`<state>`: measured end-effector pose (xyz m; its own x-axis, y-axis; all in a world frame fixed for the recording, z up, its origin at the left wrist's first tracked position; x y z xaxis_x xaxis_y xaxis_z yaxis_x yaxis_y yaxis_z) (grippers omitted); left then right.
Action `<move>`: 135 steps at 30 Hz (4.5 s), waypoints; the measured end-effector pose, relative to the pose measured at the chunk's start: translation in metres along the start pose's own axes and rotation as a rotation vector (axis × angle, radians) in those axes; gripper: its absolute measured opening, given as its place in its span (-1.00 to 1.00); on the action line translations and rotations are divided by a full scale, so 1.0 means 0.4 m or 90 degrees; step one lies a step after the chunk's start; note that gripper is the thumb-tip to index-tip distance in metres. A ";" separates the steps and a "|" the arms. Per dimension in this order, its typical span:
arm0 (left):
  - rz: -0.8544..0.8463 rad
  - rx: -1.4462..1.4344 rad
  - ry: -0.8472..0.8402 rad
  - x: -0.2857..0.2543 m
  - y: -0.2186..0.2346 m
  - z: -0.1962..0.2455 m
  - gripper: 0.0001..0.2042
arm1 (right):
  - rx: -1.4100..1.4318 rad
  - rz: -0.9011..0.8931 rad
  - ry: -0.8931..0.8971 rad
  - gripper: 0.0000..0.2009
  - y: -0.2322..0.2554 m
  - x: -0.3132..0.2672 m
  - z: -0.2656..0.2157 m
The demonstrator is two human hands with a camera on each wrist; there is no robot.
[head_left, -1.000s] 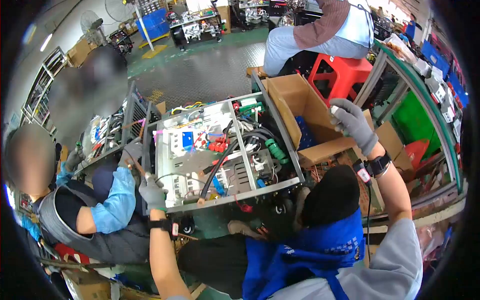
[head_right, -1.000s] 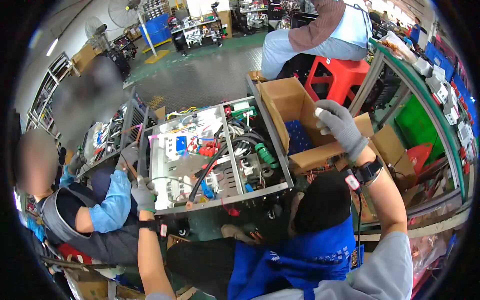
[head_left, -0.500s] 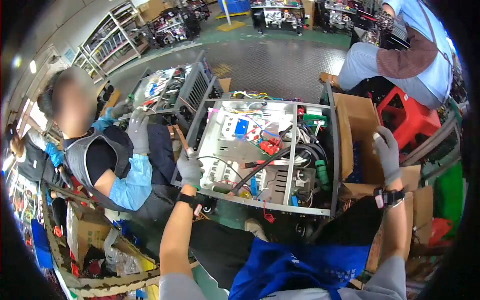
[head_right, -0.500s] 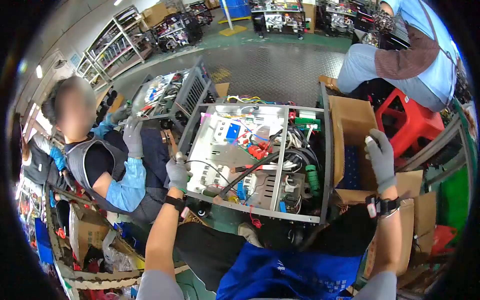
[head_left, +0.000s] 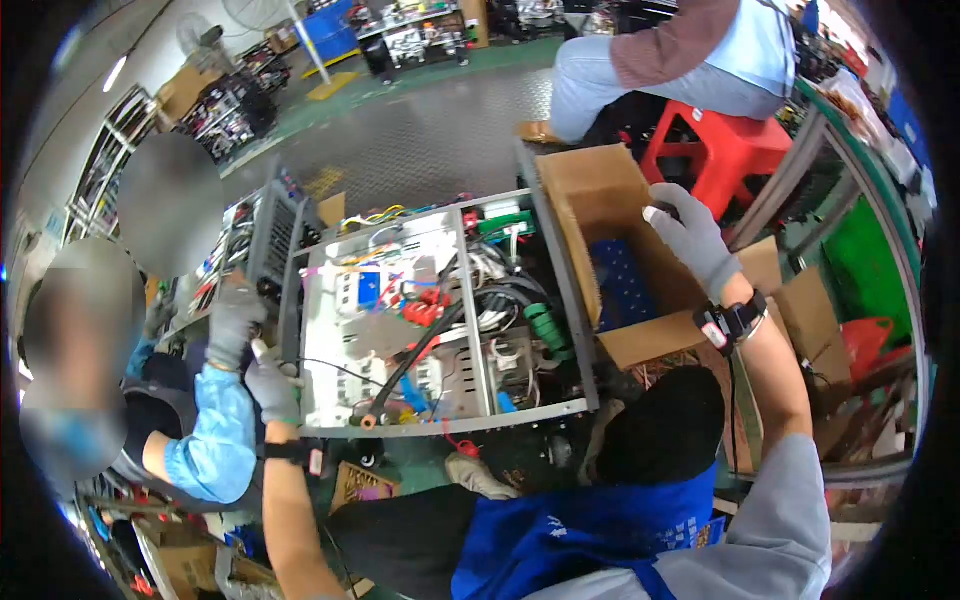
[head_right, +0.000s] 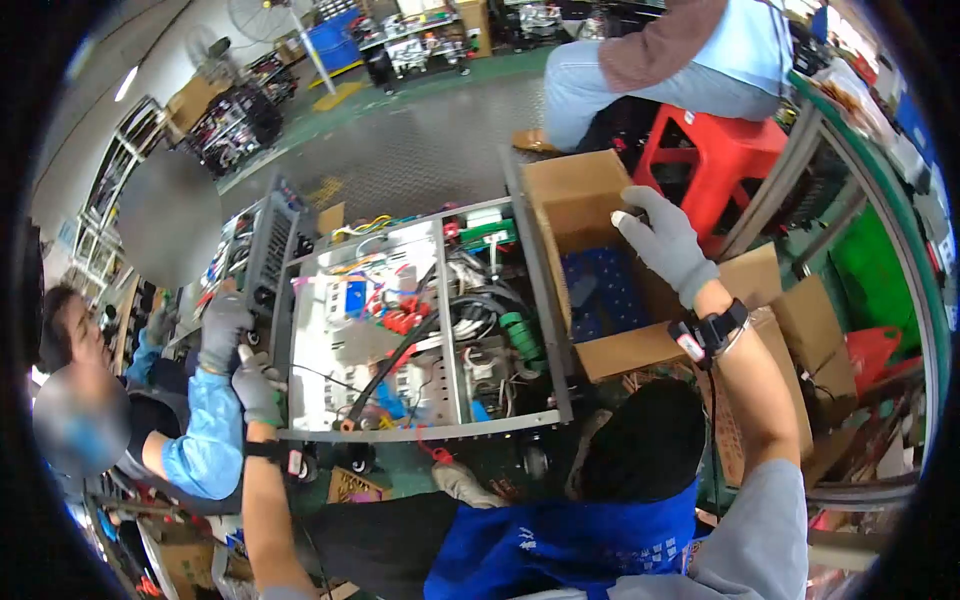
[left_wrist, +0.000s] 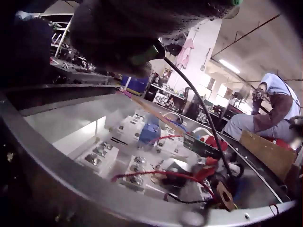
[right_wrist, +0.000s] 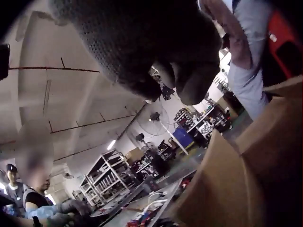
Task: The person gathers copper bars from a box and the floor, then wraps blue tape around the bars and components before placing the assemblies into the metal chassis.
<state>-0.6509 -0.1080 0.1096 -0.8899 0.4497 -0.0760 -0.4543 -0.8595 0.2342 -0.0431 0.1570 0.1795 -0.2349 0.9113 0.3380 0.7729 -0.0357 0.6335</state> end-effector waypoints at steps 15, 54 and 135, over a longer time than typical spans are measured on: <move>-0.264 -0.021 -0.034 -0.118 -0.143 0.457 -0.69 | 0.056 -0.179 -0.309 0.17 -0.131 0.460 0.567; -0.766 0.304 -0.056 -0.400 -1.245 0.240 -0.54 | 0.517 -0.075 -0.121 -0.72 -0.072 0.333 0.580; -0.828 -0.006 0.056 -0.343 -1.411 0.100 -0.61 | 0.246 0.040 -0.009 -0.81 -0.178 0.552 0.874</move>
<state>-0.2708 0.3251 0.0265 0.2007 0.9312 -0.3042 -0.9796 0.1898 -0.0655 0.0560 0.5043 -0.0342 -0.1740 0.9181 0.3561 0.9510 0.0628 0.3028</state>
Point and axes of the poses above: each hand's wrist, its own x-axis towards the middle knuckle, its own y-axis out of the back of the hand, z = x × y, the point moved 7 cm from there along x, towards the middle knuckle, and after that the axes turned 2 degrees about y, right-handed, at the moved point
